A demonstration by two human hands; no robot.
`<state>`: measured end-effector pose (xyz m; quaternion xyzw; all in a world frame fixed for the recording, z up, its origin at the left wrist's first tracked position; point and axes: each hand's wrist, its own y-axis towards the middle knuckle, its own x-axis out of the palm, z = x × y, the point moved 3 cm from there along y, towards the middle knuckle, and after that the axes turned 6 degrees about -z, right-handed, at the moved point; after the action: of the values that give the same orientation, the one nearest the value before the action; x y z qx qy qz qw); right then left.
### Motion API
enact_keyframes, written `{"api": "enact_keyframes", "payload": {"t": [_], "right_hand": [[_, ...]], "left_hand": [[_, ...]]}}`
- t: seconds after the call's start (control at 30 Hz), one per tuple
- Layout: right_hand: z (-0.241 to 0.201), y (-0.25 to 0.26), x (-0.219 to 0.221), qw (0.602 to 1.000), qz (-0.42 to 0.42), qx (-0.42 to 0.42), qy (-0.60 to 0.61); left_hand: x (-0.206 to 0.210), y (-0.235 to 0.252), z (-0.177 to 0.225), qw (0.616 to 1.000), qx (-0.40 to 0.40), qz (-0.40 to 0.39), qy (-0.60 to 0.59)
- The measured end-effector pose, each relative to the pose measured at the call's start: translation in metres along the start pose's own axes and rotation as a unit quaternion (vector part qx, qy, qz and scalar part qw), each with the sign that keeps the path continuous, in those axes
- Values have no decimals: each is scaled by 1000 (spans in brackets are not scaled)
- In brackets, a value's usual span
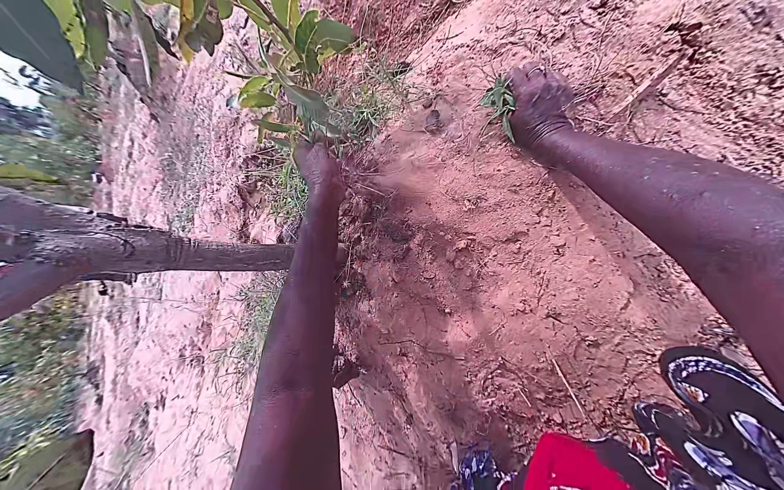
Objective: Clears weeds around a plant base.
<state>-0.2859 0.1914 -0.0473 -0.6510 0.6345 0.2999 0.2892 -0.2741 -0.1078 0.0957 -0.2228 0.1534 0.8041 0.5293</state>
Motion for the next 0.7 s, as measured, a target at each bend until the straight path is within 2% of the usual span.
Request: {"api": "enact_keyframes", "payload": {"t": [0.13,0.3,0.37,0.43,0.6,0.7], "right_hand": [[2,3,2,1000,4,-1,0],[2,2,2,1000,8,0,-4],[3,3,2,1000,2,2,-8],[4,5,2,1000,10,-3,-9],[4,5,4,1000,15,-7,-10],[6,5,3,1000,21,-13,-6]], "left_hand": [[-21,5,-6,999,-5,7,-46],[26,33,-26,987,-65,-95,-112],[44,48,-25,980,-61,-81,-170],[52,62,-26,975,-21,-82,-207],[58,52,-38,957,9,-197,-214],[55,37,-35,946,17,-234,-223]]}}
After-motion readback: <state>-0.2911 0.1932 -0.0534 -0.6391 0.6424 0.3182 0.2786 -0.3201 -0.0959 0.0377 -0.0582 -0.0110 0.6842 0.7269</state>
